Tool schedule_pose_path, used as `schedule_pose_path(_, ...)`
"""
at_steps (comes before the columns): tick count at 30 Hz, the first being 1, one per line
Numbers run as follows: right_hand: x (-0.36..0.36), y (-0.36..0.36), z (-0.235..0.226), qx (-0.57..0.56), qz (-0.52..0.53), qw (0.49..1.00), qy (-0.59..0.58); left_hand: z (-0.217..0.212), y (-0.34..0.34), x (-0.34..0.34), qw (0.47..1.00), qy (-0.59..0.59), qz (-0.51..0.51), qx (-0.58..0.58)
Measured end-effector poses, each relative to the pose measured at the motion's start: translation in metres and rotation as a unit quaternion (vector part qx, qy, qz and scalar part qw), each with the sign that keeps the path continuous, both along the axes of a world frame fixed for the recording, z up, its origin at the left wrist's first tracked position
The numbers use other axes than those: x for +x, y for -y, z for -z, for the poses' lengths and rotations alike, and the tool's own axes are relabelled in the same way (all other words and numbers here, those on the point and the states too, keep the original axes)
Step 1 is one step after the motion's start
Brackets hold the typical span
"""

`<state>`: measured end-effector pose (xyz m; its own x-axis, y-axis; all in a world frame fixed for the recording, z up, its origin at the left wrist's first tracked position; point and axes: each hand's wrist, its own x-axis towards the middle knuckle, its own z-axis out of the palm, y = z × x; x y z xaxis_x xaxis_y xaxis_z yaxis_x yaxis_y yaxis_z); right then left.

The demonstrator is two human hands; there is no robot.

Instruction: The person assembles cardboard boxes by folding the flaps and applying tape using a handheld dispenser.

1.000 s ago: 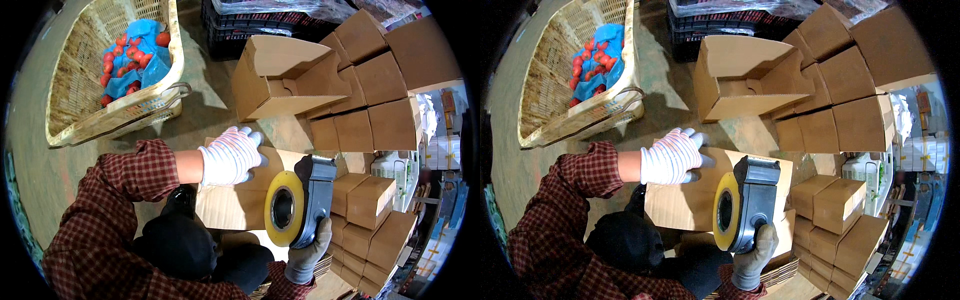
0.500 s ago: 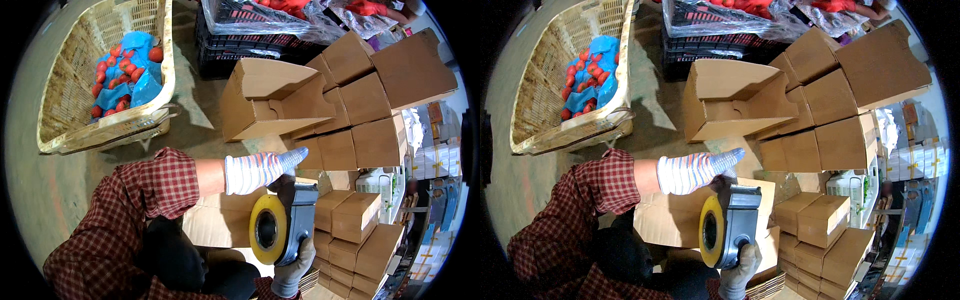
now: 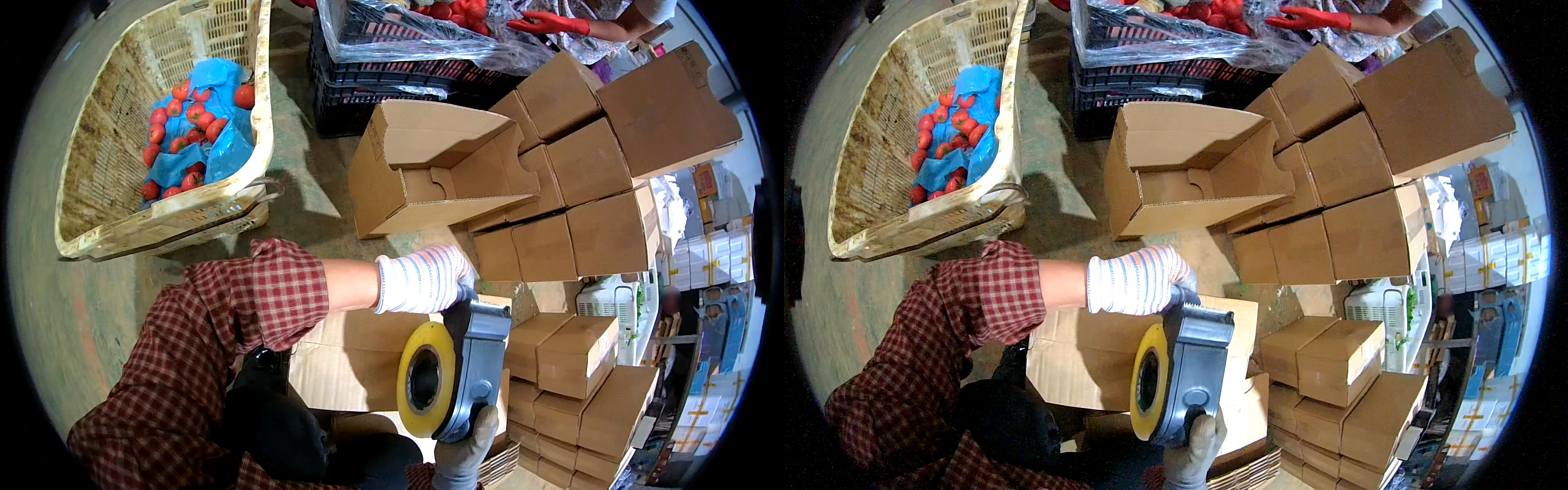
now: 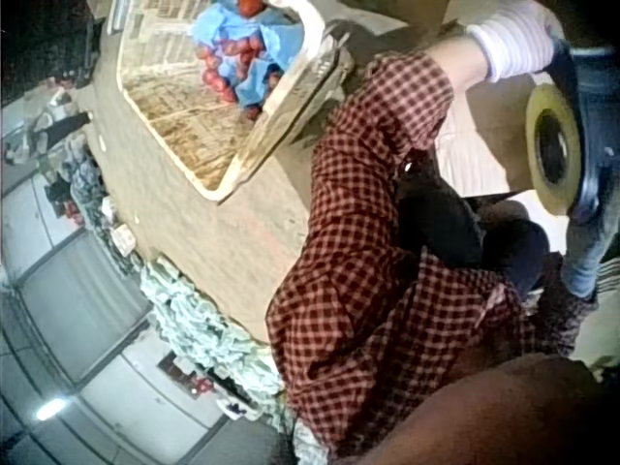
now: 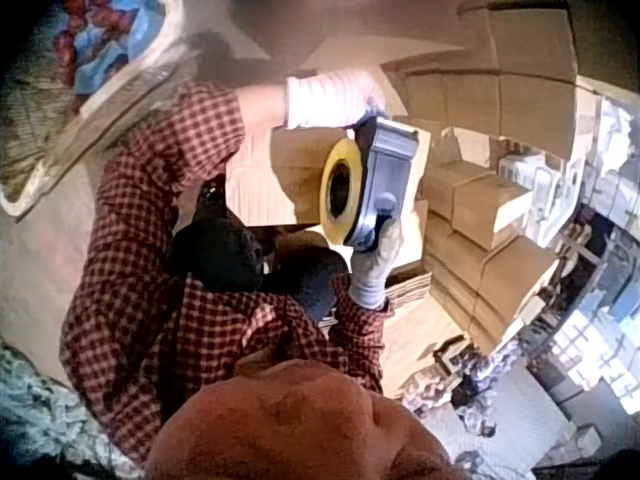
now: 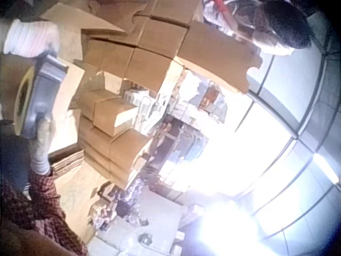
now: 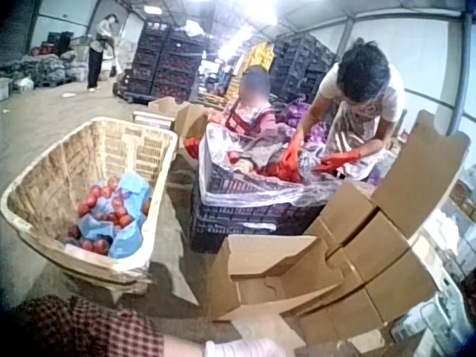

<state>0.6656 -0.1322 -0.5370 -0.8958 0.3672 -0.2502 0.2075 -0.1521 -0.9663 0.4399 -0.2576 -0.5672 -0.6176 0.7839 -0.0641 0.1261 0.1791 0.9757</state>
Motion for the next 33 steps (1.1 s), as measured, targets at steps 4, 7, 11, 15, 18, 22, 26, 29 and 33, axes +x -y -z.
schedule_pose_path(4,0.008,-0.002,0.010,-0.017,0.002,1.000,0.001,0.023,-0.013,-0.006,0.998,-0.065,-0.022,0.006)
schedule_pose_path(7,0.015,0.000,0.015,0.002,0.008,1.000,0.000,0.022,-0.015,-0.013,0.999,0.007,-0.047,0.005)
schedule_pose_path(11,0.034,0.001,0.026,-0.003,0.090,0.995,-0.031,0.043,-0.018,-0.042,0.977,-0.179,-0.102,-0.049)
schedule_pose_path(15,0.066,0.009,0.011,0.230,0.058,0.971,-0.027,0.037,-0.003,-0.071,0.979,0.026,-0.196,-0.045)
schedule_pose_path(18,0.061,0.008,0.009,0.202,0.070,0.976,0.032,0.037,-0.028,-0.034,0.989,0.045,-0.138,-0.014)
schedule_pose_path(22,0.082,-0.009,0.033,0.218,0.067,0.974,0.001,0.069,-0.015,-0.008,0.978,-0.134,-0.146,-0.070)
schedule_pose_path(26,0.080,-0.013,0.062,0.338,0.102,0.933,-0.073,0.060,-0.006,0.023,0.924,-0.321,-0.090,-0.184)
schedule_pose_path(29,0.050,-0.012,0.055,0.606,0.034,0.780,-0.154,0.069,-0.007,0.018,0.948,-0.275,-0.132,-0.092)
schedule_pose_path(33,0.022,-0.013,0.059,0.497,0.065,0.858,-0.110,0.082,-0.011,0.019,0.949,-0.228,-0.199,-0.084)
